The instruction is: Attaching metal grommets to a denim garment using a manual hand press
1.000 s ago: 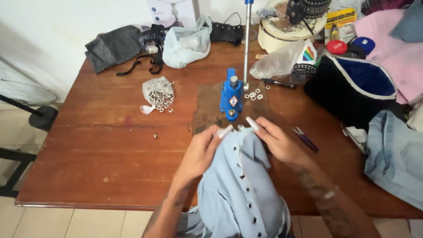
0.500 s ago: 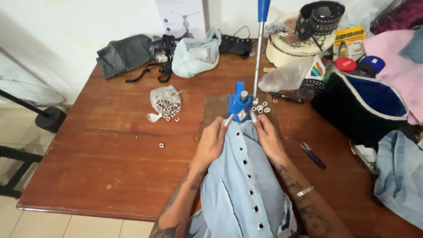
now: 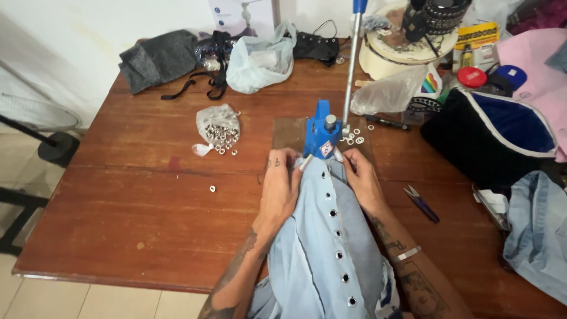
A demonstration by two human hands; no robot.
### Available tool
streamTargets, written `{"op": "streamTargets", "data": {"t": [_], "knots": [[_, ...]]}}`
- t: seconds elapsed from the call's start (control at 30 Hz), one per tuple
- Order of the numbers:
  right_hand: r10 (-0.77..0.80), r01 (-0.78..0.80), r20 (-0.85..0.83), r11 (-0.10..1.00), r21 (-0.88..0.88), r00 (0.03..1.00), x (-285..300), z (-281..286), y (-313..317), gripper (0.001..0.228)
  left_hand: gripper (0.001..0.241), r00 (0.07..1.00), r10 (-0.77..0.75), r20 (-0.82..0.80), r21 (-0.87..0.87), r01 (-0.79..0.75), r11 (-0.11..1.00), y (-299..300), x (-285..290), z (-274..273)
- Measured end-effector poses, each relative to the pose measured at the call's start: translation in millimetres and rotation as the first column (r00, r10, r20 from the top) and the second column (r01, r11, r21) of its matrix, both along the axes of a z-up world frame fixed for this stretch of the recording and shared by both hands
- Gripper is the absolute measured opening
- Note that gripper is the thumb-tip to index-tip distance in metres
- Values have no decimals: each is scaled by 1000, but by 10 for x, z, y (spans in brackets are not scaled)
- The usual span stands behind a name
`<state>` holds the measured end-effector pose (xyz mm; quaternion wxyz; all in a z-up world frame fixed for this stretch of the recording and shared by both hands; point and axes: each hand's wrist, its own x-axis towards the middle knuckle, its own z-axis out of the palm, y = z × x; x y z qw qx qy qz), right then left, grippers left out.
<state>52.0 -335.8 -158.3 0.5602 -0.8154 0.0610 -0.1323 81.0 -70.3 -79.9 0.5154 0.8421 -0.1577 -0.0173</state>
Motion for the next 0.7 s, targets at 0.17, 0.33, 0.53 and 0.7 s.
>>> {"op": "streamTargets", "data": {"t": [0.17, 0.33, 0.53, 0.7], "knots": [[-23, 24, 40, 999, -29, 999, 27, -45, -3, 13, 62, 932, -255, 259, -99, 288, 952, 140, -112, 462], [-22, 25, 55, 998, -54, 998, 18, 78, 62, 11, 65, 935, -283, 212, -154, 318, 936, -51, 120, 73], [-37, 38, 15, 997, -70, 999, 109, -125, -12, 13, 41, 900, -338, 275, -222, 401, 889, -168, 444, -310], [-38, 37, -10, 997, -69, 999, 135, -84, -2, 16, 35, 860, -346, 375, -224, 446, 866, -154, 603, -537]]}}
